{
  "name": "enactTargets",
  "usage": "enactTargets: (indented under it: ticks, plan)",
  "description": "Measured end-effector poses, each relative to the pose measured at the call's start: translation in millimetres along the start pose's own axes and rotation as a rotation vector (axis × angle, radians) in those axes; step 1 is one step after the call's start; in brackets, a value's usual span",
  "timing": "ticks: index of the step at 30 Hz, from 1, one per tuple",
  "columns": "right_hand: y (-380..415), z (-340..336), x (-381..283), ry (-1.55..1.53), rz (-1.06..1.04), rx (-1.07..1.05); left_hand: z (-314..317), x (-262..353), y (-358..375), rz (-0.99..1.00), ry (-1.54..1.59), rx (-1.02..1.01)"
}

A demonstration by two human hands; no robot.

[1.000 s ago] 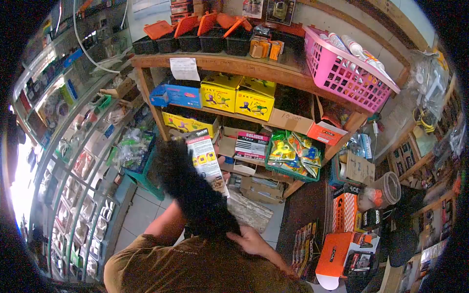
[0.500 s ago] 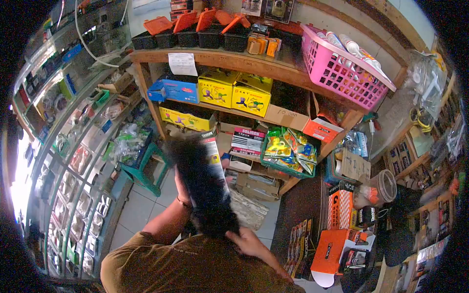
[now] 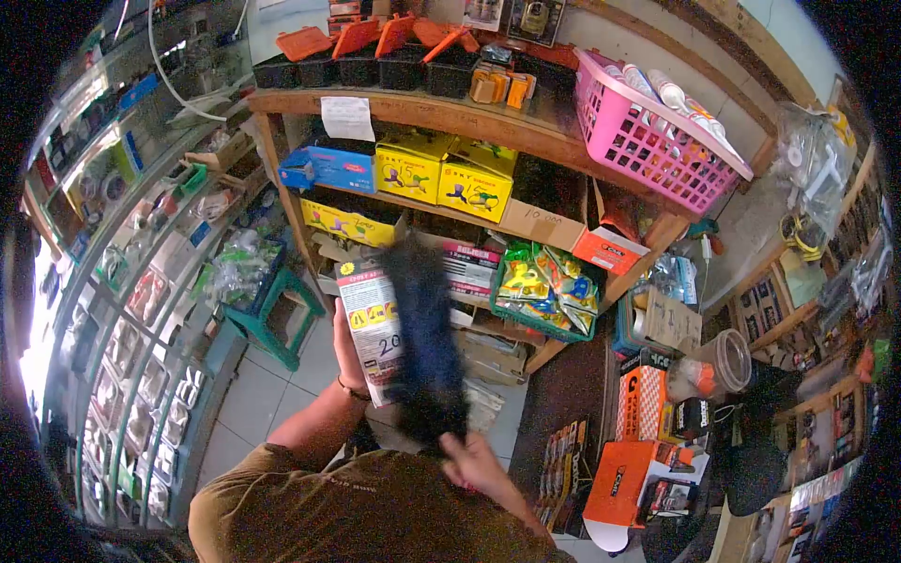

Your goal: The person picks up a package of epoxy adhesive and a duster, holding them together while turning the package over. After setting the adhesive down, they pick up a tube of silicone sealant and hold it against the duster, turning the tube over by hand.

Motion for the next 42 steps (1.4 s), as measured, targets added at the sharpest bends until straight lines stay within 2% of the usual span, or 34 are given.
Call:
enactTargets:
  ticks: [1, 3, 4, 5, 6, 7, 8, 9, 12, 13, 16, 17, 18, 19, 20, 21, 22, 23, 24, 25, 26, 27, 28, 29, 31, 32, 34, 35, 36, 37, 38, 39, 40, 42]
  plan:
    - [-4.2, -4.0, 14.4, 0.322, 0.055, -0.042, 54.9, -25.8, -2.1, -0.084, -0.255, 0.077]
    - [-5.6, -8.0, 23.0, 0.308, 0.013, -0.043, 44.0, -32.2, -3.3, 0.010, -0.613, 0.213]
    - [-5.2, -8.8, 21.2, 0.300, -0.027, -0.045, 44.2, -29.6, -3.7, -0.012, -0.438, 0.209]
    - [-4.1, -14.4, 13.8, -0.009, 0.059, -0.016, 34.3, -18.1, -1.9, -0.007, -0.322, 0.157]
    - [-0.6, -7.6, 6.0, -0.013, 0.061, -0.015, 24.6, -8.3, -0.1, -0.003, -0.205, 0.107]
    - [3.8, 0.6, -1.4, 0.007, 0.024, 0.081, 30.6, -11.1, -0.6, -0.017, -0.312, 0.145]
    - [6.2, 4.9, -4.0, 0.026, -0.014, 0.178, 11.1, -6.0, -3.5, -0.032, -0.169, 0.059]
    - [0.5, -2.6, 12.3, 0.213, 0.030, 0.015, 27.5, -17.8, -5.6, -0.083, -0.245, 0.046]
    - [-6.3, -7.1, 25.5, 0.372, -0.035, -0.058, 39.7, -31.6, -8.6, -0.112, -0.515, 0.176]
    - [-0.1, -4.7, 15.4, 0.051, 0.078, 0.116, 41.4, -24.8, -11.4, -0.093, -0.414, 0.159]
    - [-2.2, 2.3, 9.1, -0.042, -0.066, 0.059, 46.7, -18.7, -12.4, 0.005, -0.241, 0.216]
    - [-5.8, 1.1, 20.7, 0.164, -0.032, -0.009, 42.7, -19.1, -9.8, -0.111, -0.265, 0.155]
    - [-3.1, 5.0, 16.3, 0.158, -0.033, -0.008, 38.8, -19.9, -7.8, -0.231, -0.287, 0.092]
    - [1.3, 9.9, 5.8, 0.210, -0.023, -0.019, 63.8, -25.3, -6.7, -0.125, -0.513, 0.165]
    - [3.2, 11.9, -1.0, 0.267, -0.014, -0.030, 48.7, -24.9, -8.0, -0.081, -0.552, 0.179]
    - [-1.4, 1.0, 6.6, -0.054, -0.032, -0.048, 48.6, -20.0, -8.2, -0.065, -0.447, 0.146]
    - [-1.4, 1.2, 6.0, -0.046, -0.026, -0.049, 48.5, -12.3, -5.5, -0.045, -0.340, 0.117]
    - [-1.3, 2.9, 5.8, -0.066, -0.031, 0.001, 27.8, -2.4, -3.5, -0.103, -0.181, -0.103]
    - [-1.1, 6.3, 6.2, -0.088, -0.037, 0.052, 28.5, -5.3, -3.4, -0.091, -0.040, -0.086]
    - [5.7, 17.7, -5.2, 0.180, 0.063, 0.016, 41.3, -14.6, -2.5, -0.102, -0.170, -0.044]
    - [2.6, 13.8, 6.3, 0.175, 0.070, 0.015, 52.2, -21.6, -0.2, -0.117, -0.300, 0.000]
    - [-0.9, 13.6, 12.7, 0.247, 0.040, -0.015, 47.4, -19.6, 3.0, -0.090, -0.516, 0.187]
    - [-2.7, 15.3, 14.6, 0.322, 0.009, -0.045, 44.7, -21.4, 2.0, -0.067, -0.510, 0.146]
    - [2.4, 12.2, 10.0, -0.025, 0.082, 0.032, 47.2, -18.8, 3.0, -0.066, -0.433, 0.136]
    - [-3.3, 10.7, 18.0, -0.094, 0.063, 0.064, 37.8, -3.1, 5.5, -0.022, -0.284, 0.116]
    - [-5.0, 10.9, 21.5, -0.167, 0.037, 0.096, 31.0, -2.2, 4.7, 0.030, -0.321, 0.243]
    - [-6.5, 27.5, 15.5, -0.055, 0.079, 0.010, 52.2, -5.3, 3.9, -0.165, -0.263, 0.079]
    - [-9.1, 31.9, 16.8, 0.113, 0.010, -0.049, 27.4, 3.1, 4.4, -0.144, -0.300, 0.169]
    - [-12.1, 35.3, 15.2, 0.286, -0.062, -0.107, 48.7, 7.1, 2.3, -0.170, -0.268, 0.140]
    - [-13.5, 34.9, 8.4, 0.046, 0.084, 0.002, 53.9, 9.0, -0.1, -0.160, -0.247, 0.059]
    - [-18.7, 35.8, 6.8, 0.051, 0.079, 0.009, 55.4, 11.3, -1.9, -0.145, -0.223, -0.025]
    - [-22.5, 35.9, 6.9, -0.085, 0.039, 0.080, 29.6, 29.5, -1.9, -0.066, -0.200, 0.042]
    - [-25.5, 38.1, 4.9, -0.221, 0.001, 0.152, 25.6, 37.8, -6.5, -0.094, -0.046, -0.069]
    - [-30.0, 52.1, -3.3, -0.074, 0.108, 0.148, 40.3, 34.6, -11.4, -0.068, -0.207, 0.169]
Point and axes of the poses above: each hand's wrist, its own y-axis away from the middle knuckle, its own z-axis out of the palm, x = y × z, the point moved 1 cm from there along -y, towards the middle knuckle, and after that the axes turned 3 degrees about y, right-handed, at the moved point
